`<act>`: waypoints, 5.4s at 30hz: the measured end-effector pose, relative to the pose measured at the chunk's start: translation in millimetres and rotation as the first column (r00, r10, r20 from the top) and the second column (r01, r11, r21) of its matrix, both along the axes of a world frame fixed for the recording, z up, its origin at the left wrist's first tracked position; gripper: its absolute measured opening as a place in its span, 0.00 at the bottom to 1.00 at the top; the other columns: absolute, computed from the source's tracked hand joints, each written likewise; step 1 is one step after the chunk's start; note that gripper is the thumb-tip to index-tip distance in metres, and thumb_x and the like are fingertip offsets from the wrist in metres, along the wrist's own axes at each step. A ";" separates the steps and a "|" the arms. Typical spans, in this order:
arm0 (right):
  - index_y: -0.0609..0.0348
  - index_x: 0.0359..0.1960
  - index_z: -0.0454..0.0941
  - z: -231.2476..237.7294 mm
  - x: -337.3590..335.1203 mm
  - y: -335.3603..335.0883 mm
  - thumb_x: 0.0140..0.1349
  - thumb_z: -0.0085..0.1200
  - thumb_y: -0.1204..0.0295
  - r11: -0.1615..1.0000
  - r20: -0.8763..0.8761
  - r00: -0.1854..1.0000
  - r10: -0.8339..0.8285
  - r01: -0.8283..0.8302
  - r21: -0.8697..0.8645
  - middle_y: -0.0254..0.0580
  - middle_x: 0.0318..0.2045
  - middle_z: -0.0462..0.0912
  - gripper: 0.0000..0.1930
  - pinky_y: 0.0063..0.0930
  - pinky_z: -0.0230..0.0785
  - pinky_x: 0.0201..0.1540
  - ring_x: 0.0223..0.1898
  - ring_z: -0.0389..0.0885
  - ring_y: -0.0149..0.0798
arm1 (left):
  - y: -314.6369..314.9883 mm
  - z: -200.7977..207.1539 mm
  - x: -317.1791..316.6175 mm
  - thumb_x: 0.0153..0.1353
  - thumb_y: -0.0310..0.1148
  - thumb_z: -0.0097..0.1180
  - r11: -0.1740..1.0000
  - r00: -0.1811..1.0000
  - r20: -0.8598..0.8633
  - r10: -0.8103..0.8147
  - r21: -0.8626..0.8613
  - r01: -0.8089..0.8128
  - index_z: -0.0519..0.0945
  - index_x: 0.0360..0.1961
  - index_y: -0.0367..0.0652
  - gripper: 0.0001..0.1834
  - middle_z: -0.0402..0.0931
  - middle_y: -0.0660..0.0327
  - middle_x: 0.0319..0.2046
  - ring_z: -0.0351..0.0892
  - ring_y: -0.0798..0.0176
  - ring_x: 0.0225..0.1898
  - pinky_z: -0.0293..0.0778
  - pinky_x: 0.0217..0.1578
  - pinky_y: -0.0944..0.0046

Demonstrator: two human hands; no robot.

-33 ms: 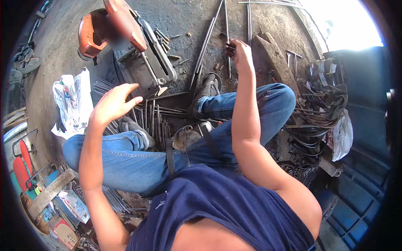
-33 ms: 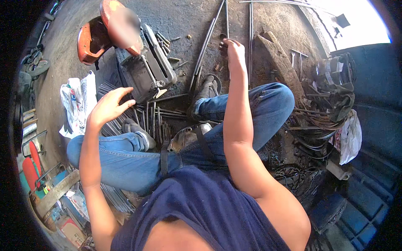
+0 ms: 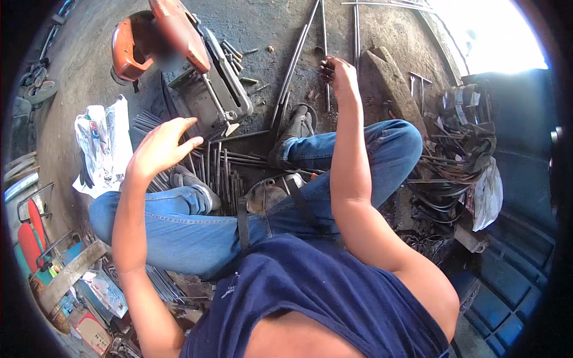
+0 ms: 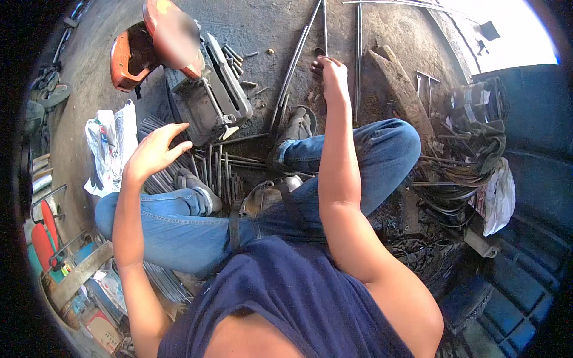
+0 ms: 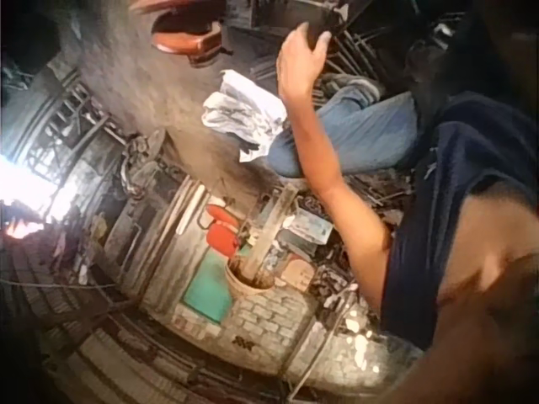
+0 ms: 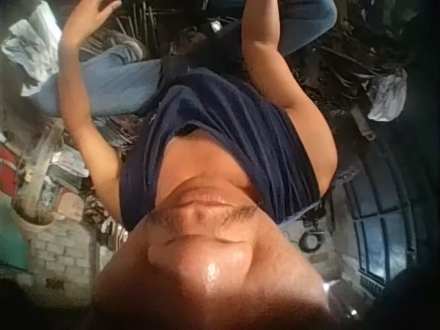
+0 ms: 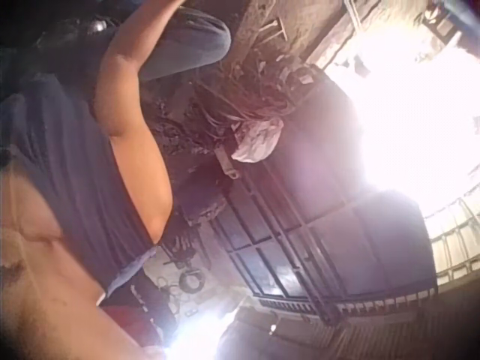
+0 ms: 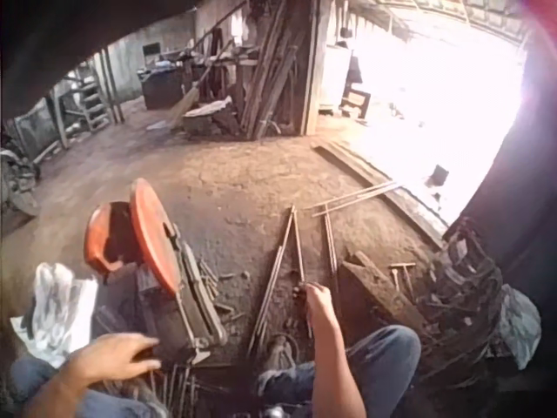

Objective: Cutting metal rods using a circular saw cutting machine on a workshop floor.

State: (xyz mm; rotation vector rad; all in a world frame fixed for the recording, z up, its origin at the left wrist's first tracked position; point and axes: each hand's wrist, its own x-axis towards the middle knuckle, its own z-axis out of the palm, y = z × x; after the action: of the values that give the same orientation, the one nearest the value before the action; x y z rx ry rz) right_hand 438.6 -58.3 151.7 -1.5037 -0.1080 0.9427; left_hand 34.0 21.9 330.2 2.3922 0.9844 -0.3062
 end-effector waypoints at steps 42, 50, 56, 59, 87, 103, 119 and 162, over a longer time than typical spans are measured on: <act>0.64 0.32 0.82 -158.4 -70.3 62.6 0.57 0.54 0.77 0.953 0.276 0.952 0.136 -0.050 -0.299 0.44 0.27 0.83 0.06 0.29 0.76 0.25 0.25 0.83 0.37 | -14.1 13.0 -37.6 0.60 0.40 0.60 0.952 0.966 0.143 -0.214 0.254 0.173 0.76 0.52 0.32 0.24 0.79 0.49 0.39 0.78 0.47 0.44 0.72 0.51 0.53; 0.63 0.23 0.78 -216.3 -15.2 36.2 0.56 0.52 0.74 0.900 0.243 0.935 -0.258 0.324 -0.292 0.42 0.18 0.77 0.07 0.35 0.63 0.15 0.15 0.75 0.37 | -15.2 24.0 -40.8 0.61 0.43 0.59 0.971 0.988 0.076 -0.134 0.210 0.115 0.74 0.57 0.36 0.28 0.76 0.49 0.51 0.74 0.48 0.54 0.68 0.57 0.53; 0.65 0.29 0.80 -273.2 -20.1 64.3 0.57 0.50 0.76 0.895 0.335 0.942 0.006 0.144 -0.421 0.46 0.25 0.83 0.06 0.32 0.72 0.20 0.22 0.83 0.38 | -24.8 19.6 -55.9 0.58 0.39 0.62 0.977 0.997 0.029 -0.074 0.202 0.067 0.73 0.57 0.33 0.29 0.76 0.47 0.52 0.74 0.47 0.54 0.68 0.57 0.52; 0.68 0.36 0.82 -236.9 -31.5 68.6 0.53 0.53 0.72 0.859 0.211 0.968 0.134 -0.008 -0.512 0.55 0.36 0.84 0.13 0.35 0.75 0.39 0.38 0.84 0.47 | -27.6 15.8 -54.0 0.57 0.39 0.62 0.983 0.997 -0.018 -0.077 0.165 0.079 0.74 0.56 0.32 0.29 0.76 0.47 0.52 0.74 0.47 0.54 0.67 0.58 0.53; 0.75 0.36 0.80 -234.2 8.4 119.9 0.58 0.54 0.54 0.868 0.236 0.963 0.129 0.005 -0.496 0.70 0.38 0.82 0.27 0.46 0.75 0.47 0.43 0.83 0.61 | -11.2 -6.1 -21.9 0.58 0.42 0.61 0.986 0.989 -0.092 -0.118 0.104 0.127 0.74 0.56 0.34 0.29 0.77 0.49 0.51 0.75 0.47 0.54 0.67 0.58 0.52; 0.65 0.18 0.72 -42.4 -40.4 85.5 0.66 0.49 0.45 0.940 0.626 0.731 -0.271 0.342 0.008 0.45 0.16 0.71 0.32 0.39 0.63 0.31 0.22 0.69 0.39 | -7.5 18.3 -37.0 0.60 0.45 0.60 0.984 0.992 0.061 -0.112 0.148 0.102 0.74 0.57 0.34 0.29 0.77 0.47 0.50 0.77 0.46 0.52 0.72 0.54 0.53; 0.63 0.12 0.67 186.4 70.7 128.5 0.66 0.49 0.43 0.862 0.698 0.511 -0.501 0.361 0.355 0.38 0.10 0.61 0.35 0.41 0.52 0.25 0.17 0.57 0.37 | 7.4 58.1 -66.7 0.62 0.47 0.58 0.968 0.978 0.203 0.056 0.230 -0.103 0.75 0.56 0.33 0.30 0.78 0.46 0.51 0.78 0.46 0.52 0.72 0.55 0.54; 0.65 0.21 0.70 204.0 -169.8 61.9 0.61 0.61 0.66 0.594 0.890 -0.066 0.451 -0.722 -0.355 0.50 0.13 0.67 0.18 0.38 0.61 0.22 0.16 0.58 0.44 | 77.4 150.3 -115.0 0.62 0.66 0.33 0.635 -0.458 0.589 0.665 -0.124 0.763 0.52 0.72 0.37 0.49 0.37 0.51 0.75 0.30 0.49 0.76 0.30 0.73 0.38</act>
State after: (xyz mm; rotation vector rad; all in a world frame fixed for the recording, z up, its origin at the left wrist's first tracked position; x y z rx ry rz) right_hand 268.8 3.5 355.7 -1.5719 -1.9563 0.4300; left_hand -81.0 99.3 480.5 0.6245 -0.5034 1.1869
